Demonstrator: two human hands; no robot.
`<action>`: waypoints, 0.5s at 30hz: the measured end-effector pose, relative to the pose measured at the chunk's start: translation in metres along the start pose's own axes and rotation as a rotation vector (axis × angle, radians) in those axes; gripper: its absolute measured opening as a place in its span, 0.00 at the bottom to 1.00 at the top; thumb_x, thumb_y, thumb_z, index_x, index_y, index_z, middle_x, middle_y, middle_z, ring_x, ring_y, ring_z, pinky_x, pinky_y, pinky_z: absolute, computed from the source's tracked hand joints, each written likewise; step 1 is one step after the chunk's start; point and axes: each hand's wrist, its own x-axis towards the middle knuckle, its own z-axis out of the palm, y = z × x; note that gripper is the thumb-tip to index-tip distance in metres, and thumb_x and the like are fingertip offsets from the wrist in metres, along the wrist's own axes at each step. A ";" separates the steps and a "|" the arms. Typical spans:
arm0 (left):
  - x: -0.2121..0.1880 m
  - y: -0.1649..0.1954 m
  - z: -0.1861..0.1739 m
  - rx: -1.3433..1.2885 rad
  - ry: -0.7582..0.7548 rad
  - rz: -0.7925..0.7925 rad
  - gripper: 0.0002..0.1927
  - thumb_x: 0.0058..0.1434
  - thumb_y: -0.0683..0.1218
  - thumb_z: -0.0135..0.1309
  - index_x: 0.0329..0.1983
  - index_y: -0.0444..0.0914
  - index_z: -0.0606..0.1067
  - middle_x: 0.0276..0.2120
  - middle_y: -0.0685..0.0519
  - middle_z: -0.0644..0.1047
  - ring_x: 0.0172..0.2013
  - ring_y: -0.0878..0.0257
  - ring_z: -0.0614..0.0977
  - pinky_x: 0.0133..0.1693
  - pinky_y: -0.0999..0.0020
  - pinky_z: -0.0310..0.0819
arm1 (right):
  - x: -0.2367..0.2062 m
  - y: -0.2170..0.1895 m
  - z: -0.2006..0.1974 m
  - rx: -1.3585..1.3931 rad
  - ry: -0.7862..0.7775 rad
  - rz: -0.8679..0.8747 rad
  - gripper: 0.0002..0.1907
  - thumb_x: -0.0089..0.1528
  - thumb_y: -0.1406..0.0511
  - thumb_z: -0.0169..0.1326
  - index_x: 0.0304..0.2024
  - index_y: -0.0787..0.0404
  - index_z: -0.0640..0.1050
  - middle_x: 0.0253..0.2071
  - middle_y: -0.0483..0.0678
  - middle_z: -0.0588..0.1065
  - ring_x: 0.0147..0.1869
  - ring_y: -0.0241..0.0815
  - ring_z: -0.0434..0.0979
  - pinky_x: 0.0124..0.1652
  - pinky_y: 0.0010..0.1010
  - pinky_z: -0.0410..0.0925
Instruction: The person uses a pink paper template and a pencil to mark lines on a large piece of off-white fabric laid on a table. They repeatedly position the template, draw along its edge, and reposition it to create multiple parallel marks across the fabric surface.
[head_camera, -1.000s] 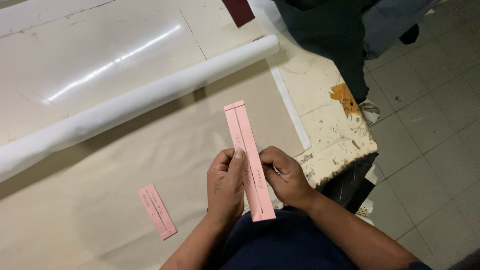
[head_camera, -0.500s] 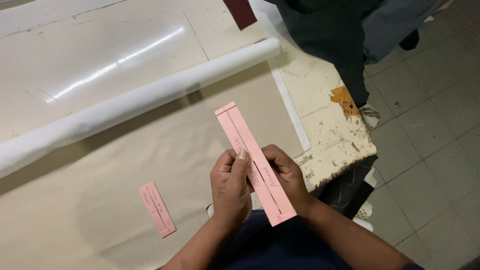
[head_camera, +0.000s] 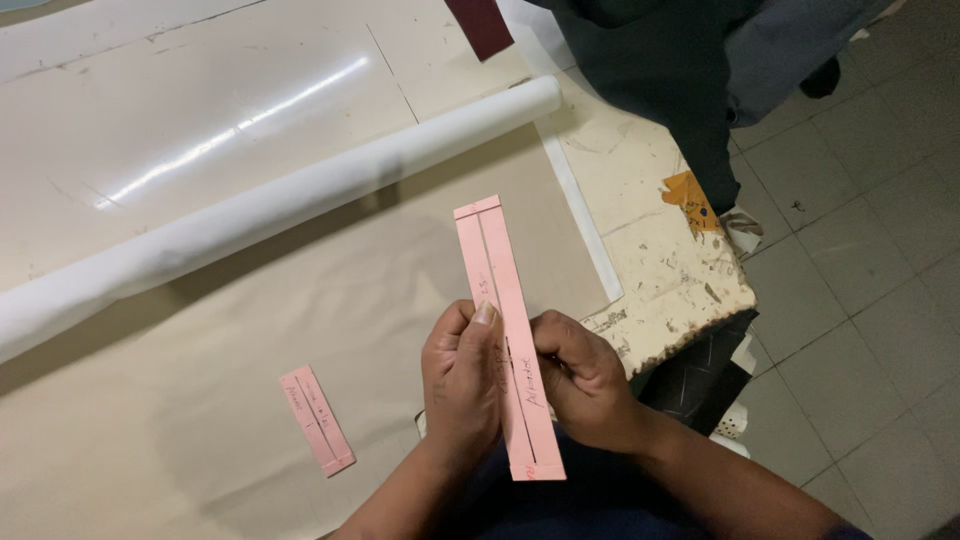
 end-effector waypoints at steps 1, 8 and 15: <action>0.001 0.001 -0.001 0.017 0.013 0.003 0.13 0.76 0.47 0.45 0.36 0.35 0.69 0.28 0.55 0.73 0.27 0.71 0.72 0.30 0.74 0.69 | -0.001 -0.001 -0.001 -0.046 -0.020 -0.027 0.03 0.71 0.71 0.51 0.46 0.62 0.74 0.38 0.43 0.72 0.40 0.31 0.74 0.41 0.22 0.70; -0.001 0.000 -0.003 0.102 0.037 -0.007 0.12 0.74 0.47 0.45 0.37 0.34 0.71 0.28 0.55 0.74 0.28 0.72 0.72 0.31 0.75 0.69 | 0.001 0.005 0.003 0.101 0.021 0.060 0.03 0.71 0.72 0.49 0.46 0.64 0.75 0.40 0.44 0.73 0.43 0.31 0.75 0.43 0.23 0.71; 0.001 0.001 -0.009 0.149 0.043 0.044 0.13 0.75 0.47 0.46 0.36 0.35 0.70 0.28 0.55 0.73 0.27 0.73 0.71 0.30 0.75 0.68 | -0.002 0.011 0.005 0.151 0.006 0.146 0.03 0.71 0.71 0.50 0.45 0.64 0.75 0.38 0.43 0.74 0.40 0.30 0.75 0.41 0.22 0.71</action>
